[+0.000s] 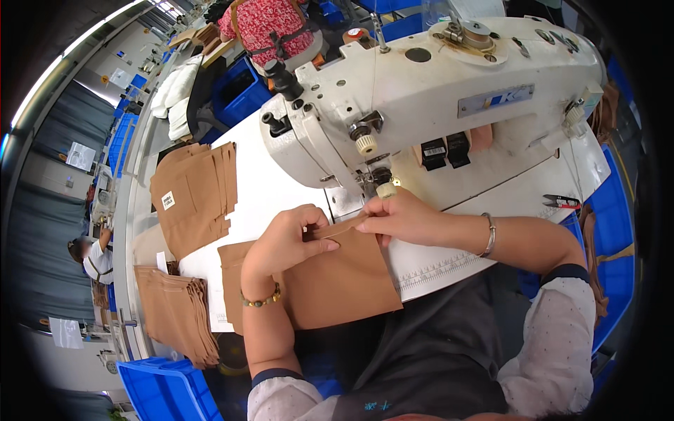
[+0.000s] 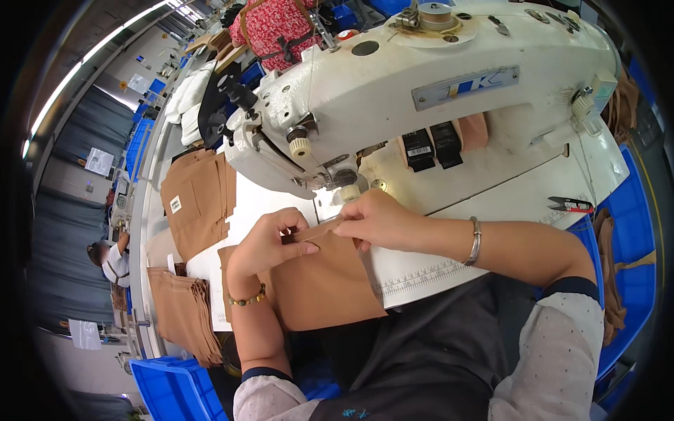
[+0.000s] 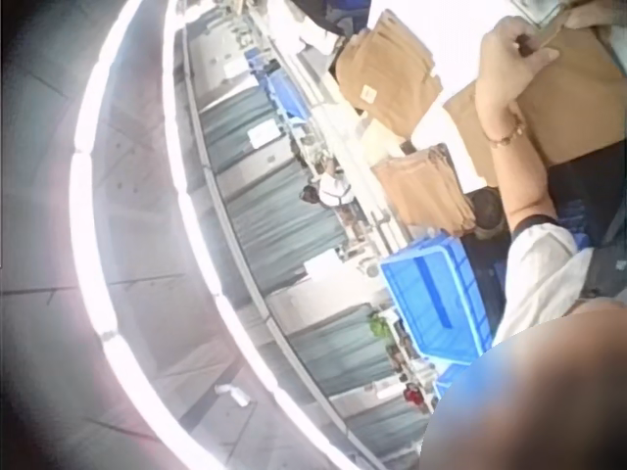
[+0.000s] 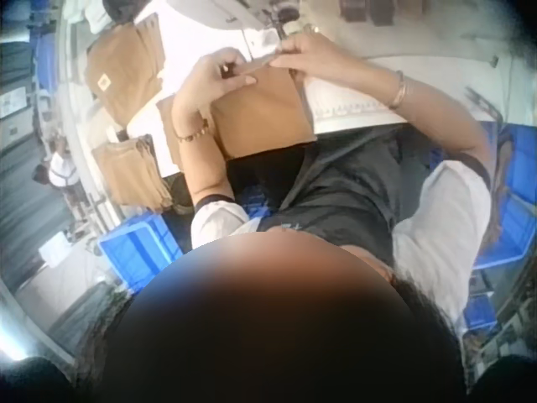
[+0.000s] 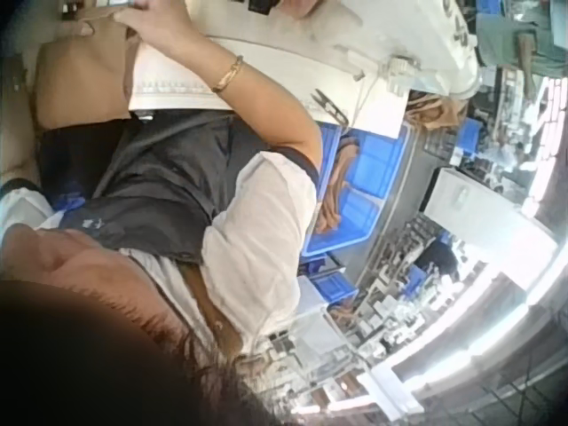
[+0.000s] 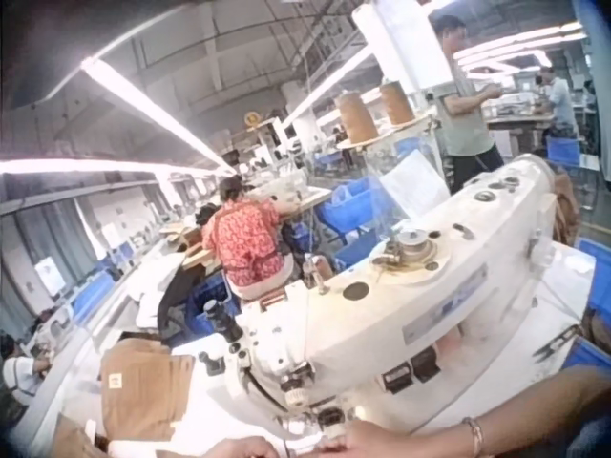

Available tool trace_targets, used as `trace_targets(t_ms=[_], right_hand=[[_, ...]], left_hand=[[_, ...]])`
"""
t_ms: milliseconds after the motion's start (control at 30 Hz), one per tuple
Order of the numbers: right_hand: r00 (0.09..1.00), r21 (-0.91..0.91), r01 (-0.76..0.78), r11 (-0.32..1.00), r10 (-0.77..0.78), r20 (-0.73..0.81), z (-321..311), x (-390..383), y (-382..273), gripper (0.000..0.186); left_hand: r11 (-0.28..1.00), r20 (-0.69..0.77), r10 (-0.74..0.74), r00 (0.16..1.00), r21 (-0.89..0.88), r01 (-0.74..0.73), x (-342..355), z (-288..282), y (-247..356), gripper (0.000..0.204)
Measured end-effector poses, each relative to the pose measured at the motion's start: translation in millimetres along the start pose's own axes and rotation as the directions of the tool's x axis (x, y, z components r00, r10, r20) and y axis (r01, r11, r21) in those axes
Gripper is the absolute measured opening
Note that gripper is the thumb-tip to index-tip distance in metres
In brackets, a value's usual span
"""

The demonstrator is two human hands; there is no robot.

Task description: Sewing leather pocket panels and labels using an industrial sewing machine.

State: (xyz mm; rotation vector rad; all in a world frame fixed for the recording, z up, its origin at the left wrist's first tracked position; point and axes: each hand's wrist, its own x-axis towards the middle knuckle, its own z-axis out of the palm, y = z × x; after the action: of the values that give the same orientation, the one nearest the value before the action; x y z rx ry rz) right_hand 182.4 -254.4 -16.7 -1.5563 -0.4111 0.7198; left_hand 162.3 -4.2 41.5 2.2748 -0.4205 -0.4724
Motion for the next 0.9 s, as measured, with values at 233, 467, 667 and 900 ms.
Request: trace_targets(t_ms=[233,467,667,900], right_hand=[[0.987,0.11,0.145,0.983,-0.137,-0.079,5.3,-1.4,10.5,0.021],[0.983,0.05,0.159,0.986,-0.154,-0.098,6.6,-1.7,9.6,0.02],[0.958,-0.219,0.239,0.946,-0.267,-0.106,1.5,-1.1,14.5,0.014],[0.845,-0.347,0.466,0.814,-0.525,-0.098,9.3,6.2,21.4,0.017]], left_hand=[[0.959,-0.34,0.282,0.897,0.11,-0.26,8.6,32.3,13.5,0.023],[0.96,-0.36,0.273,0.892,0.166,-0.227,9.5,39.2,20.5,0.013],[0.99,-0.32,0.137,0.938,0.074,-0.119,6.0,33.5,9.0,0.009],[0.98,-0.298,-0.075,0.952,-0.199,0.015,2.3,30.1,-11.6,0.023]])
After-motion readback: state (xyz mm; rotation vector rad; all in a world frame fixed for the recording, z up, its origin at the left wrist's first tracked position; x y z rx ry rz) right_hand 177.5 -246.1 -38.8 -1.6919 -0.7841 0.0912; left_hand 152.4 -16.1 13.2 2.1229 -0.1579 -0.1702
